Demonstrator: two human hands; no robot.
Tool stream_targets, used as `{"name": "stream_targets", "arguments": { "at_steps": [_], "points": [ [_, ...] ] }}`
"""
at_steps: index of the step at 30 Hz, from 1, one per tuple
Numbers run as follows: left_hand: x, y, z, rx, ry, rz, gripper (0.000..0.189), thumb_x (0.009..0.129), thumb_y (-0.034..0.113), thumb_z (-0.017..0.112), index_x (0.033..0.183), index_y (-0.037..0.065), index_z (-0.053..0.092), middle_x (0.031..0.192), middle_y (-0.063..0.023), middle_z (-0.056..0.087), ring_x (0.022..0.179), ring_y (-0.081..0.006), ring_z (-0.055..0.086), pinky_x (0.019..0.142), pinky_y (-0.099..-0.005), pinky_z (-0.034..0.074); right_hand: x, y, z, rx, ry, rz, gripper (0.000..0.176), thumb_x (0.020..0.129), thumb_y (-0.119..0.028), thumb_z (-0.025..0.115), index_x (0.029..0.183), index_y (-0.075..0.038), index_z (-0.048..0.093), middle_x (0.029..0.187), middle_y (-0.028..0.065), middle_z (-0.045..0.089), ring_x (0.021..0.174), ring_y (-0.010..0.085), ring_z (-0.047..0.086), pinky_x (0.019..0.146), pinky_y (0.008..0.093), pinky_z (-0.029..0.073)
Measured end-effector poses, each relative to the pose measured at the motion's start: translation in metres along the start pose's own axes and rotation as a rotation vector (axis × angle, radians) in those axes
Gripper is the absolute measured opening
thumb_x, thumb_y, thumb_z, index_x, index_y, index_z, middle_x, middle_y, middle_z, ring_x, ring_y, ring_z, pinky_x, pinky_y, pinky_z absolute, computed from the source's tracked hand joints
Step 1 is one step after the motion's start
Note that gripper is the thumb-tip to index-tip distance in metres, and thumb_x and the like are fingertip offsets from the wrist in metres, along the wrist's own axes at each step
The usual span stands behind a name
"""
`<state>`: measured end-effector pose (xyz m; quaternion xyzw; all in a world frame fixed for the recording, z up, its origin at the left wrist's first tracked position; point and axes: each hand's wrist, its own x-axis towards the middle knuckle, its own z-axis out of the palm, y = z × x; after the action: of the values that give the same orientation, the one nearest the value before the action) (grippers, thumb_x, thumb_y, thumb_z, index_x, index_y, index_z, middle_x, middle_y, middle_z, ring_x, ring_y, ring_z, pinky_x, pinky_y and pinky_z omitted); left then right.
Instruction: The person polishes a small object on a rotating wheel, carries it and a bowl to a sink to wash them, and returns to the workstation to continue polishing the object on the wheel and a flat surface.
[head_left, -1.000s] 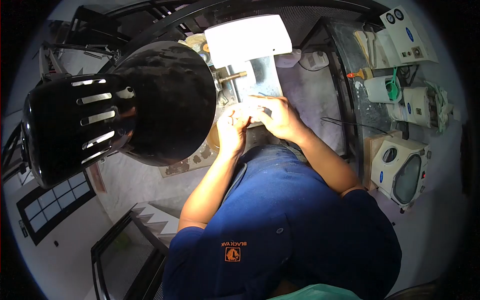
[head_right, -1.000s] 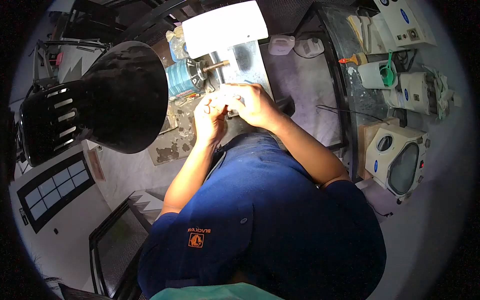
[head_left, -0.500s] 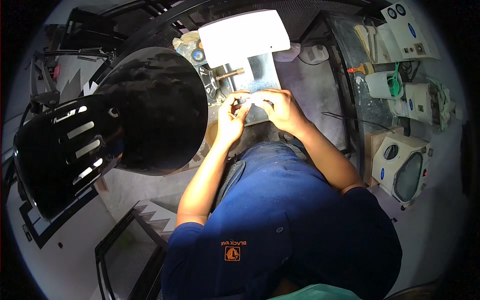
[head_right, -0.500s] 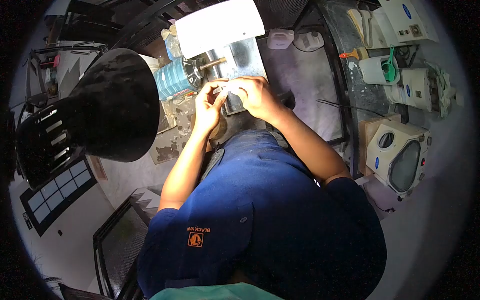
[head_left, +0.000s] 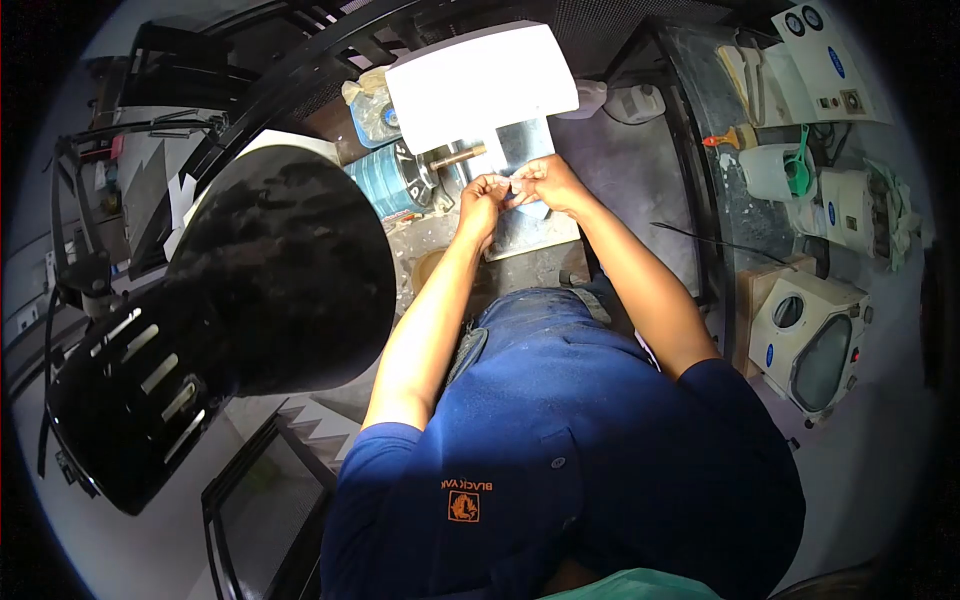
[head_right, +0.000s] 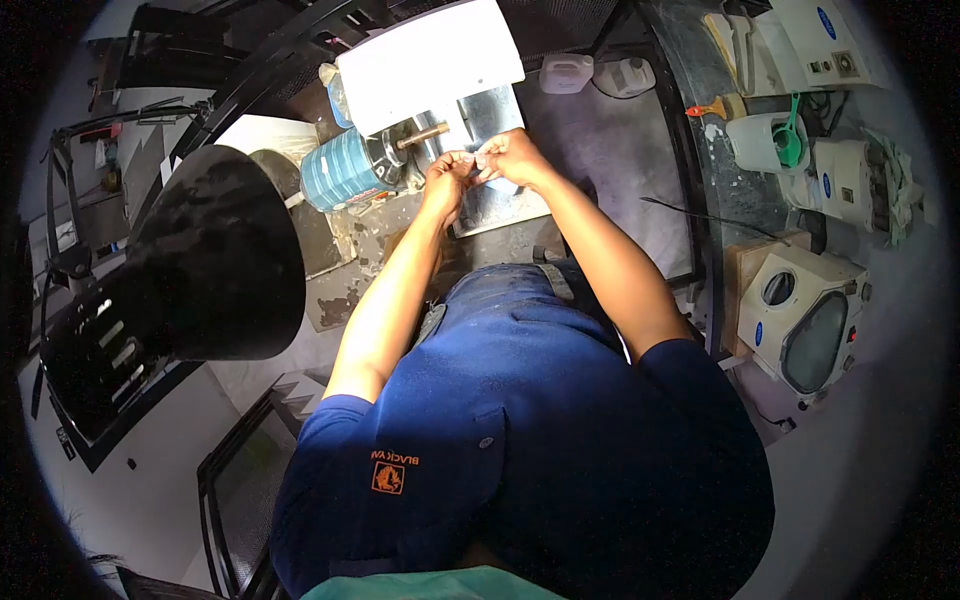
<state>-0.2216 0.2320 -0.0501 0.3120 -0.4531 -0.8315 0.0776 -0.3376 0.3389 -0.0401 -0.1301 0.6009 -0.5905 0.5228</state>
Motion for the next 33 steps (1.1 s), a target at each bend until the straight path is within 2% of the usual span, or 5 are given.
{"name": "stream_targets", "arguments": {
  "at_steps": [10,12,16,21,33],
  "points": [
    [0.031,-0.009,-0.004,-0.139,0.119,-0.129,0.011,0.089,0.0,0.043,0.091,-0.005,0.053,0.089,-0.0124,0.06,0.078,-0.0212,0.06,0.074,-0.0343,0.053,0.029,-0.007,0.0,-0.071,0.089,0.099,0.01,0.083,0.002,0.058,0.086,0.011,0.058,0.076,0.0181,0.064,0.065,0.0248,0.066,0.056,0.0306,0.055],
    [0.03,-0.005,0.002,-0.216,0.167,-0.146,0.005,0.085,0.0,0.051,0.085,-0.004,0.055,0.084,-0.0113,0.059,0.068,-0.0182,0.058,0.064,-0.03,0.053,0.033,-0.006,-0.004,-0.058,0.094,0.107,0.01,0.082,0.002,0.058,0.086,0.011,0.058,0.076,0.0185,0.063,0.065,0.0248,0.066,0.056,0.031,0.055],
    [0.039,-0.015,-0.005,-0.198,0.152,-0.16,0.006,0.086,0.0,0.05,0.084,-0.005,0.054,0.084,-0.0128,0.059,0.068,-0.0187,0.058,0.065,-0.0309,0.053,0.038,-0.005,-0.006,-0.069,0.096,0.12,0.009,0.081,0.004,0.057,0.084,0.012,0.059,0.075,0.0194,0.063,0.063,0.0242,0.066,0.055,0.0321,0.056],
    [0.022,0.006,0.014,-0.329,0.104,-0.128,0.011,0.089,0.0,0.045,0.086,-0.006,0.053,0.086,-0.0139,0.059,0.078,-0.0234,0.062,0.069,-0.0336,0.055,0.033,-0.012,-0.005,-0.068,0.091,0.118,0.008,0.08,0.006,0.057,0.085,0.012,0.058,0.076,0.0187,0.063,0.064,0.0241,0.066,0.056,0.0309,0.055],
    [0.032,-0.01,-0.002,-0.274,0.109,-0.152,0.009,0.088,-0.001,0.046,0.085,-0.004,0.053,0.085,-0.0118,0.059,0.073,-0.0188,0.06,0.067,-0.0295,0.054,0.033,-0.008,-0.008,-0.017,0.06,0.099,0.008,0.081,0.007,0.055,0.086,0.013,0.057,0.077,0.0206,0.063,0.066,0.0263,0.066,0.056,0.0345,0.057]
  ]
}}
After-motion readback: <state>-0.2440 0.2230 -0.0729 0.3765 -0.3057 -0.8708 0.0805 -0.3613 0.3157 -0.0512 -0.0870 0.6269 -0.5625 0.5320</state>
